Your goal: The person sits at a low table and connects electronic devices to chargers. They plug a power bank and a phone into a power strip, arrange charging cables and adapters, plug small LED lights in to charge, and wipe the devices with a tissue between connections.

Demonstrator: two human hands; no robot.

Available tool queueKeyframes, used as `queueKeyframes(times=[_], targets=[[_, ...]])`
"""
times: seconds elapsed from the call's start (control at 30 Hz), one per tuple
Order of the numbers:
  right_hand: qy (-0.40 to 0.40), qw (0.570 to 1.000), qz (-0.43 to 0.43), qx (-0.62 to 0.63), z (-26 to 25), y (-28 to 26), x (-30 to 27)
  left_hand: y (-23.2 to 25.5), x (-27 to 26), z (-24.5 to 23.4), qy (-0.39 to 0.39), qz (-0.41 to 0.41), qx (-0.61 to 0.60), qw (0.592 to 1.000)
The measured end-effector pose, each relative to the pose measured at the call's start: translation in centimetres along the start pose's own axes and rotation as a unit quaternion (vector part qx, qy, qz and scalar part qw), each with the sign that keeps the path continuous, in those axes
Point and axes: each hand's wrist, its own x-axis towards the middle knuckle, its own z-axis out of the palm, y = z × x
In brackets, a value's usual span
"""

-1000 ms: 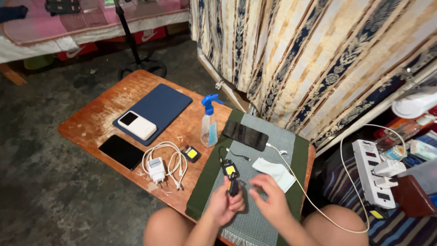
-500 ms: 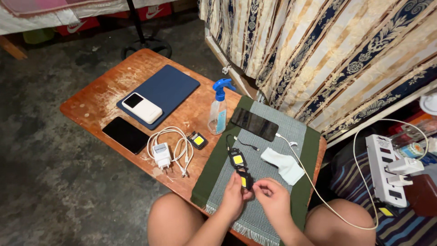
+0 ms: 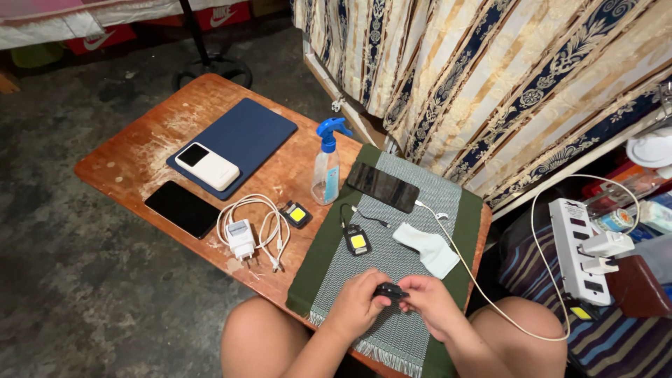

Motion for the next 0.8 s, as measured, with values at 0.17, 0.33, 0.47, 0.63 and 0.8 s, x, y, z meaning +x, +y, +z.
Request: queueKeyframes(times=[0.17,0.33,0.47,0.63,0.8], targets=[[0.119,0.945,-0.162,-0.26,2.4,-2.5,-1.0,-2.2,-1.1,2.2,0.065,-0.201,-0.109,0.971],[0.147,0.804,-0.414,-0.401,5.2,-5.6,-3.1,-4.0,-1.9,3.3,0.005,-0.399,-0.505,0.766],[0.098,0.903,-0.33,-0.258,5.3,-5.6,-2.2,-3.5,-2.2,2.6,-0.016,-0.438,-0.633,0.639],[0.041,0.985,-0.164,-0.025,3.4,-3.4,-0.6,-2.6,-1.6,1.4,-0.04,-0.427,-0.675,0.6],[0.017,0.986,-0.162,-0.04,3.0,-2.3,0.2,-2.4,-1.5,1.8,-0.049,-0.445,-0.634,0.63]])
